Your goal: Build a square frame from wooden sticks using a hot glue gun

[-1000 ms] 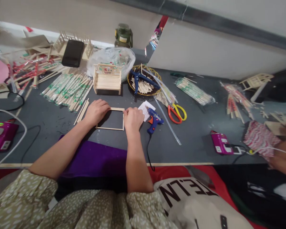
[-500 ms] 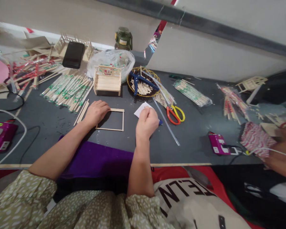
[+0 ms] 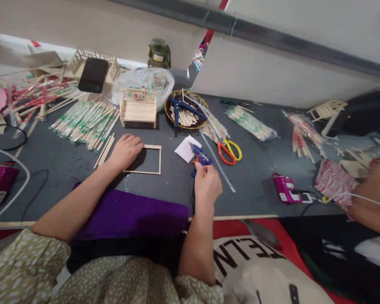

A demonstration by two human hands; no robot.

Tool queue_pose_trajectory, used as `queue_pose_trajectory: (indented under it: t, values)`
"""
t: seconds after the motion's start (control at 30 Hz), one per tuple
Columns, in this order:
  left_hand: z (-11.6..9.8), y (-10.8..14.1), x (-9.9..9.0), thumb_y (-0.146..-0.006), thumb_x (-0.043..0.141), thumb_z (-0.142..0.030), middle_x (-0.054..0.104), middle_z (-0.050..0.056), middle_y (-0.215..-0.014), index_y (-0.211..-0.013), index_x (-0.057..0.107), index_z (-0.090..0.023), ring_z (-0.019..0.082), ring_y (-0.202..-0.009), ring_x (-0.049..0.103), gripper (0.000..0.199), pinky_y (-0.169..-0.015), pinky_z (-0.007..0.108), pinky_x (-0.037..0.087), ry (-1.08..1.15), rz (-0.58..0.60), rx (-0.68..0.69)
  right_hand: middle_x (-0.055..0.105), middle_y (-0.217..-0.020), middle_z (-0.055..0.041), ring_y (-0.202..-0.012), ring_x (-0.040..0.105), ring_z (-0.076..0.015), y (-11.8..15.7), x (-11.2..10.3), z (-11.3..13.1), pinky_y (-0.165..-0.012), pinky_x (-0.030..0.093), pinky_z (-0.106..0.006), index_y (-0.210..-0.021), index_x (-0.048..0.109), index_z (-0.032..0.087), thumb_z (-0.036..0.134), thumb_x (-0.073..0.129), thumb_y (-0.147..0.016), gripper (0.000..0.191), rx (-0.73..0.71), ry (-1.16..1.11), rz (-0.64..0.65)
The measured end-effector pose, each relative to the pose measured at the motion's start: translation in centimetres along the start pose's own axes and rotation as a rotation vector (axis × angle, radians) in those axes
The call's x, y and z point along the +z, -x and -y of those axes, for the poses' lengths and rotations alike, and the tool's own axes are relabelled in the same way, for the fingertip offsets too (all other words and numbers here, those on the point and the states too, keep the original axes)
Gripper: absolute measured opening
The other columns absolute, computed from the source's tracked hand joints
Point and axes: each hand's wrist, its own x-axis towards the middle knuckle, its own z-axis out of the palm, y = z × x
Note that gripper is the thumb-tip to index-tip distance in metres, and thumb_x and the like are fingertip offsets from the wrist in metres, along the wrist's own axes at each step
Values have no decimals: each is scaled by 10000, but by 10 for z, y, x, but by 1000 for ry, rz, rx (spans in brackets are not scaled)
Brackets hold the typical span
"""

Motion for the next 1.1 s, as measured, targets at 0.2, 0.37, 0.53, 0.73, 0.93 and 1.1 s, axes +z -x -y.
queue_pose_trajectory:
  t: [0.2,0.37,0.53,0.73,0.93,1.1]
  values:
    - [-5,-6,-7,-875,502,-41,621,82,-717,-722,636,-143,231,-705,575,228,-798,408,453,-14,55,29,712,-972,-158,-866,662,-281,-10,5,4,-715,445,-355,-1040,685,153,520,552,-887,420,81,61,75]
    - [-4,-7,-10,-862,517,-42,615,92,-720,-736,641,-139,240,-717,576,201,-741,384,453,3,117,28,710,-805,-140,-773,663,-292,-22,18,-8,-674,452,-373,-837,699,168,433,605,-807,283,56,-46,23]
    - [-2,-7,-13,-866,513,-39,615,99,-736,-743,640,-141,236,-719,569,204,-719,370,454,37,115,23,637,-631,-57,-642,628,-250,-28,21,-13,-579,470,-350,-706,597,203,371,634,-687,174,148,-428,-120]
    - [-2,-6,-12,-889,508,-70,607,93,-731,-725,623,-151,240,-717,552,216,-642,353,431,42,122,-13,604,-650,47,-520,559,-110,-13,-1,10,-439,460,-218,-832,566,207,368,734,-600,329,188,-1230,-22]
    - [-4,-6,-12,-880,516,-71,595,79,-721,-716,616,-158,229,-699,537,211,-607,344,412,33,98,-29,609,-629,43,-485,519,-87,2,-5,23,-389,355,-185,-895,611,196,340,757,-646,322,59,-1391,413]
    - [-5,-6,-15,-889,522,-89,591,79,-723,-712,618,-162,223,-706,527,215,-611,342,409,27,114,-29,713,-792,-30,-409,429,-52,9,17,28,-356,302,-205,-896,625,174,434,689,-771,296,-74,-1249,321]
